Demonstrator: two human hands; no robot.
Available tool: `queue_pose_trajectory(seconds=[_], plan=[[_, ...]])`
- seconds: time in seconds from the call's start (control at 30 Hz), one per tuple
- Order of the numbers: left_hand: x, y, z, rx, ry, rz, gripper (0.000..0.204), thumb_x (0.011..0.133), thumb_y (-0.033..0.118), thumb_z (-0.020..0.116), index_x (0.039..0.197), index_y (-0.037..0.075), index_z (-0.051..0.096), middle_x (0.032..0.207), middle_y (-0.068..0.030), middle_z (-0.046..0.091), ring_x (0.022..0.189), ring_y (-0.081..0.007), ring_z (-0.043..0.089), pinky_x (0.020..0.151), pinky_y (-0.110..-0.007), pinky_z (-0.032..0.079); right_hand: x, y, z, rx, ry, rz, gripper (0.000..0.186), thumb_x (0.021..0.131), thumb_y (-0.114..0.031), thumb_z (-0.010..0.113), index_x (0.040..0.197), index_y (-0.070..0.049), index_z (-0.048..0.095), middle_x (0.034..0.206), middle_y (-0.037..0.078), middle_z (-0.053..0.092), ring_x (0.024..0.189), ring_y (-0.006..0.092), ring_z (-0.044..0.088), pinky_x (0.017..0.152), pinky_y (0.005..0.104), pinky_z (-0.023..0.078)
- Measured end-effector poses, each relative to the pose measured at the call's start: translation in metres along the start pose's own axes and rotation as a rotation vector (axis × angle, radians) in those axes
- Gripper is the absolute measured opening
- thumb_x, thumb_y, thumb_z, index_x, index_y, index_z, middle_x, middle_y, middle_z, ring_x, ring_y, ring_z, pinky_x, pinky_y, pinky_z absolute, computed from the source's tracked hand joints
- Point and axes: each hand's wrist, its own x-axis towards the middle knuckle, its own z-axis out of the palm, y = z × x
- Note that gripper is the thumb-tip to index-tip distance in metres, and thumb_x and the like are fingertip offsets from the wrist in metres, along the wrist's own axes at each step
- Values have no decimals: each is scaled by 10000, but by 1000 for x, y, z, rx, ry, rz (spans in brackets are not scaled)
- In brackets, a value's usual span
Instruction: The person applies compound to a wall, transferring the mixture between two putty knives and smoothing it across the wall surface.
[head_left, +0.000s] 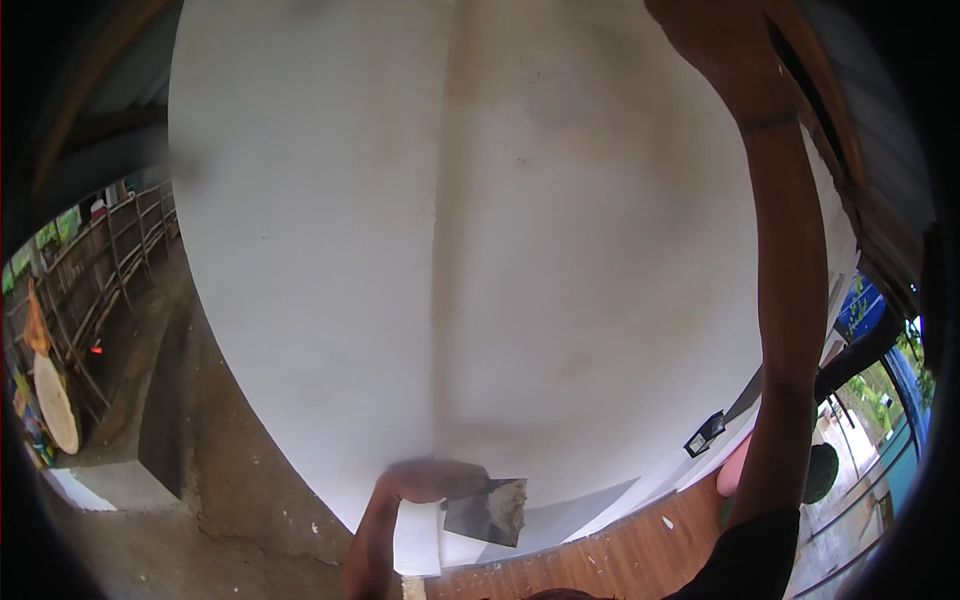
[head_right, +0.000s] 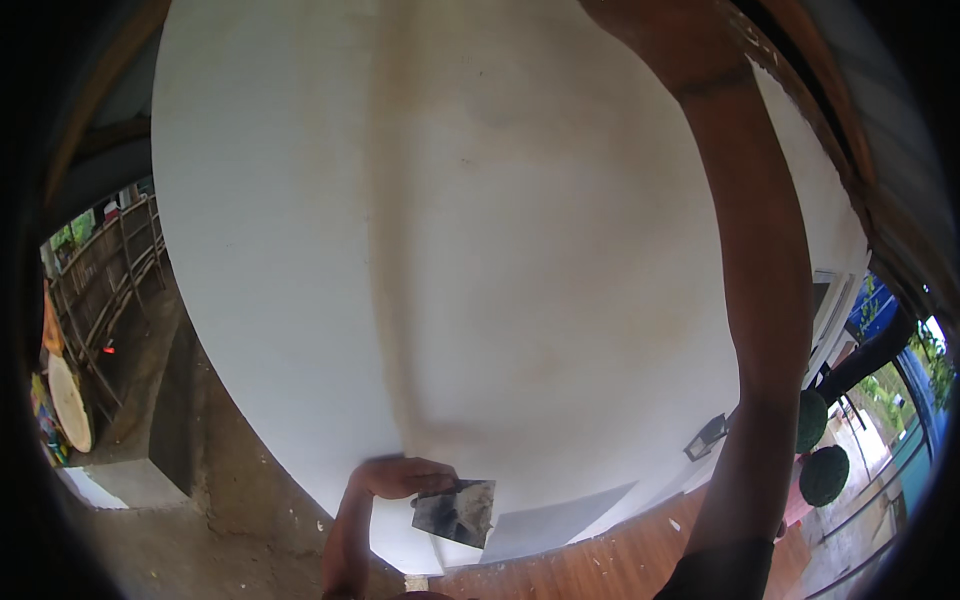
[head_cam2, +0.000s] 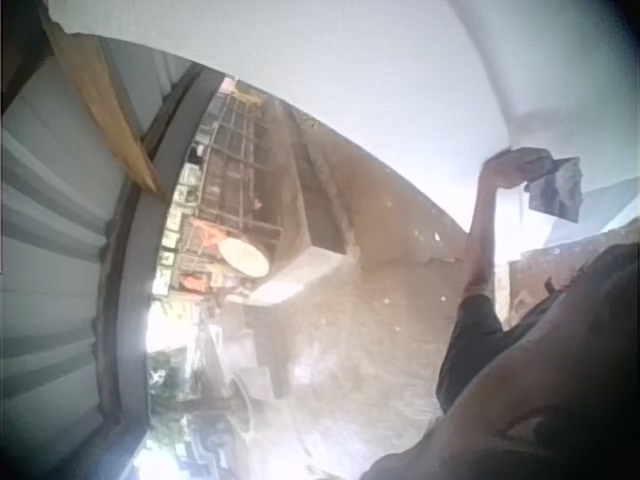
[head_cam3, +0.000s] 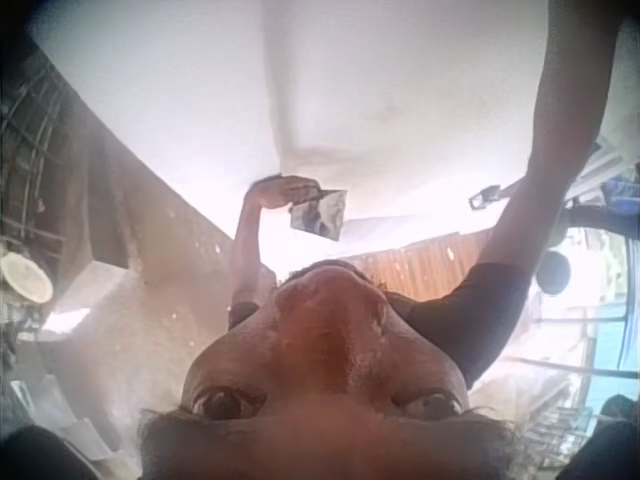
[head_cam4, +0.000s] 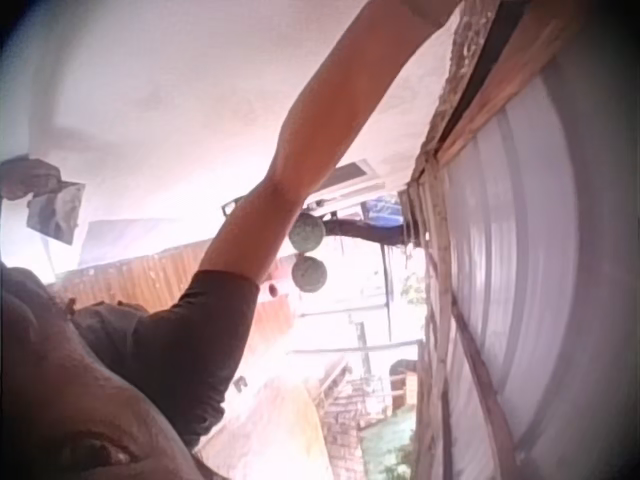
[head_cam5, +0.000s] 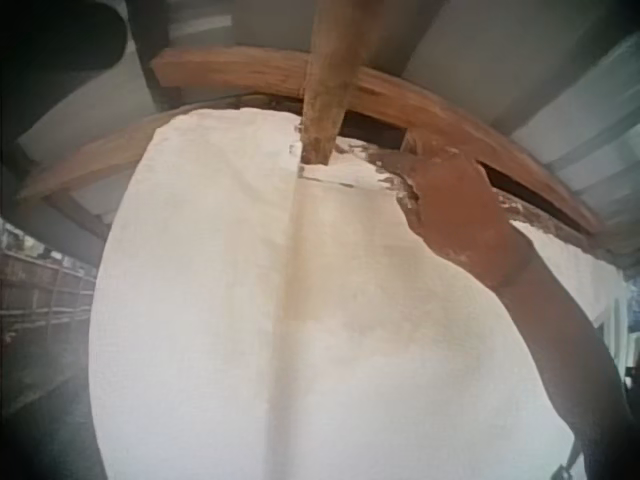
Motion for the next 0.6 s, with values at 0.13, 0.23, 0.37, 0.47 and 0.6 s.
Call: queue_pose_trajectory(seconds=[0.13, 0.23, 0.37, 0.47, 0.6], plan=[[8, 15, -1, 15, -1, -22, 381, 1029, 334, 449, 1137, 35, 659, 811, -28, 637, 641, -114, 561, 580, -283, 461, -5, 31, 30, -21, 84, -217, 369, 865, -47, 596, 1234, -46, 617, 1134, 175, 621, 1169, 323, 549, 1059, 412, 416], [4, 23, -6, -36, -33, -127, 374, 1042, 332, 447, 1168, 35, 637, 902, -45, 644, 771, -123, 560, 702, -280, 454, -15, 37, 37, 93, -130, 35, 360, 863, -37, 591, 1222, -23, 614, 1221, 184, 607, 1200, 322, 532, 1091, 407, 387], [2, 22, -8, 16, -77, -124, 369, 1053, 340, 447, 1194, 44, 616, 990, -64, 642, 908, -140, 560, 836, -283, 454, -33, 41, 53, 127, -103, 64, 376, 854, -34, 595, 1229, -42, 617, 1279, 198, 589, 1234, 313, 517, 1111, 407, 367], [2, 8, -7, -29, -61, -89, 374, 1050, 346, 450, 1179, 41, 623, 988, -61, 642, 906, -143, 560, 827, -287, 457, -46, 38, 59, 244, -225, 27, 419, 852, -67, 613, 1269, -45, 591, 1289, 200, 586, 1265, 303, 501, 1135, 409, 342], [3, 23, -5, -68, -66, -150, 372, 1051, 345, 446, 1159, 39, 628, 963, -61, 636, 877, -146, 557, 803, -291, 457, -92, 19, 56, 203, -145, -50, 386, 819, 29, 563, 1184, -75, 631, 1214, 76, 637, 1156, 240, 567, 998, 385, 419]])
